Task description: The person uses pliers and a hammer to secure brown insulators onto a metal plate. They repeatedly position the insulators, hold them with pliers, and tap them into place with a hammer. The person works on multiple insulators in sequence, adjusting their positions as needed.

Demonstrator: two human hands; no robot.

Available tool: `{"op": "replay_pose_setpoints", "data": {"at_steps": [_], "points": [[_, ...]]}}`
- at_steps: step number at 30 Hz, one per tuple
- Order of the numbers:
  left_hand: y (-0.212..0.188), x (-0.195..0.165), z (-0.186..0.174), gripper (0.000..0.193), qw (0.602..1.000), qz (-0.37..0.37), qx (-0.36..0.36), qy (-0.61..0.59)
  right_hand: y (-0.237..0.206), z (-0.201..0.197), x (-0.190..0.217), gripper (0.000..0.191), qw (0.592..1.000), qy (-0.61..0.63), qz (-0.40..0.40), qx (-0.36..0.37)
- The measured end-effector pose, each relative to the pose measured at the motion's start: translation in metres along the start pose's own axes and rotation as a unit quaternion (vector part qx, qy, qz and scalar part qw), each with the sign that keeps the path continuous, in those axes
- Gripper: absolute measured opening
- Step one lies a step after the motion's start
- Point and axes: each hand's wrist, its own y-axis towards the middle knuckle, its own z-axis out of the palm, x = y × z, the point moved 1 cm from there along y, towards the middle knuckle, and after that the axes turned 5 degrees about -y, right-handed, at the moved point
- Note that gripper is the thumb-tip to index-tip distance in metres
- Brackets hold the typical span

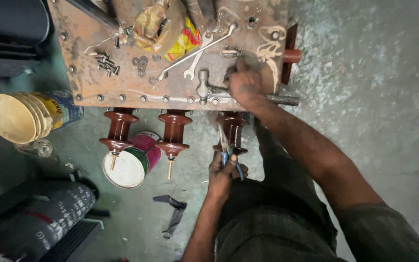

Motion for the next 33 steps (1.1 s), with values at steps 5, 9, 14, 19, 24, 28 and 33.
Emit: {"op": "replay_pose_setpoints", "data": {"at_steps": [5, 9, 14, 19, 24, 28, 33], "points": [[-0.036, 0.010, 0.016, 0.025, 0.997, 0.031, -0.061, -0.042, 0.014, 0.000, 0.004, 0.041, 0.999, 0.020, -0.033, -0.012], [-0.043, 0.017, 0.001, 0.022, 0.994, 0.059, -0.072, -0.060, 0.015, -0.014, -0.012, 0.021, 0.959, 0.246, -0.044, -0.131], [-0.040, 0.022, -0.024, 0.021, 0.989, 0.091, -0.034, -0.112, 0.003, -0.050, -0.065, 0.020, 0.902, 0.350, 0.244, -0.072], [-0.044, 0.028, -0.023, 0.023, 0.982, 0.118, -0.039, -0.139, 0.012, -0.066, -0.086, 0.014, 0.964, 0.237, 0.038, -0.111], [-0.048, 0.041, -0.005, 0.029, 0.980, 0.113, -0.078, -0.140, 0.015, -0.062, -0.116, 0.015, 0.952, 0.255, -0.045, -0.162], [-0.023, 0.052, 0.026, 0.025, 0.970, 0.093, -0.099, -0.203, 0.002, -0.056, -0.152, 0.015, 0.887, 0.443, 0.115, 0.058], [0.026, 0.074, 0.113, 0.020, 0.948, 0.071, -0.109, -0.291, -0.004, -0.048, -0.164, 0.011, 0.922, 0.339, -0.147, 0.111]]}}
